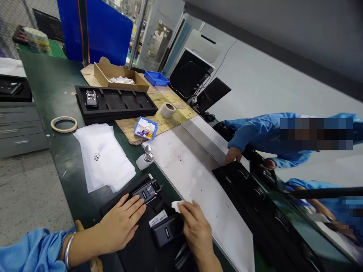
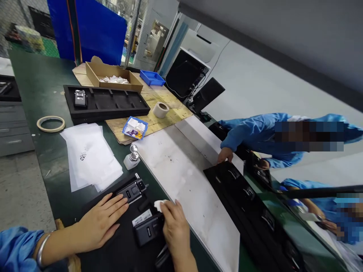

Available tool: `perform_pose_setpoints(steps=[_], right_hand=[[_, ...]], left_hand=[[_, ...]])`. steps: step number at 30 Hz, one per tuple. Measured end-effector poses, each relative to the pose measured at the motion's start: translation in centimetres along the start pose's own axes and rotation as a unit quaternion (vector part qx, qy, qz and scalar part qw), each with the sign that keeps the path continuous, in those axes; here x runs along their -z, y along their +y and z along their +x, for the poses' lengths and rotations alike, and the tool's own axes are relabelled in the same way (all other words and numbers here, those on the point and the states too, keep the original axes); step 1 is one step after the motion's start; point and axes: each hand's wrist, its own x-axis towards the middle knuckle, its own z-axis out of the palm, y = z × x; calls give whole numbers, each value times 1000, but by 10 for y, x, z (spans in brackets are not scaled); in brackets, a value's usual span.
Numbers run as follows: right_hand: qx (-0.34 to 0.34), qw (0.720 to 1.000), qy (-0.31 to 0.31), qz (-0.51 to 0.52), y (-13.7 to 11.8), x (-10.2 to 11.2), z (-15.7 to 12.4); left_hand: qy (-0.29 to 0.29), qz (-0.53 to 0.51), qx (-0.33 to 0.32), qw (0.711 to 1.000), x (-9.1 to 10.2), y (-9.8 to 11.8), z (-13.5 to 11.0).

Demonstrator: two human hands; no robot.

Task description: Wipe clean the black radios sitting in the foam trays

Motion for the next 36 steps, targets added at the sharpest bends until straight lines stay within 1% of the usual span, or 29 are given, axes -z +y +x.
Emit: perform_pose_setpoints(steps=[2,4,6,7,9,12,14,16,18,20,22,24,26,27,28,30,31,33,35,36], right_hand=[[-61,997,28,-26,3,21,-27],[-88,995,35,-40,0,33,-45],[-85,995,31,-42,-7,33,-50],[-82,996,23,-40,-11,30,-48],[-73,997,-2,-34,-17,18,-40],[-57,997,-38,-28,-20,5,-30],[-41,998,-51,-24,-20,8,-35],[-28,998,-60,-16,-19,18,-47],[-25,998,-65,-13,-17,28,-58],[-35,998,-56,-20,-16,31,-61],[-48,998,-40,-29,-16,25,-54],[-47,998,-28,-29,-17,14,-44],[-38,998,-31,-24,-18,7,-38],[-33,998,-38,-21,-18,7,-40],[-32,998,-46,-18,-17,10,-46],[-42,998,-45,-17,-13,25,-67],[-53,998,-32,-20,-9,35,-80],[-94,995,12,-42,0,57,-106],[-136,986,55,-74,7,73,-124],[-145,984,66,-84,9,76,-128]], left_hand=[[1,-18,-42,999,-1,10,-2],[-16,-49,-101,994,-6,24,-2],[-50,-75,-148,985,-14,41,-1],[-67,-82,-158,982,-19,48,1],[-95,-89,-153,980,-26,58,4],[-118,-99,-134,979,-31,62,7],[-122,-109,-125,979,-30,61,6],[-120,-118,-120,978,-28,60,5],[-119,-123,-120,978,-26,59,5],[-126,-122,-122,977,-25,60,5],[-136,-115,-122,976,-25,61,6],[-139,-107,-120,977,-26,61,7],[-129,-102,-121,979,-26,61,7],[-122,-99,-123,980,-26,60,7],[-116,-96,-125,981,-26,59,7],[-107,-88,-127,982,-26,58,5],[-103,-82,-125,983,-26,59,4],[-90,-75,-129,985,-27,67,3],[-84,-79,-163,980,-29,80,3],[-86,-85,-190,974,-32,89,5]])
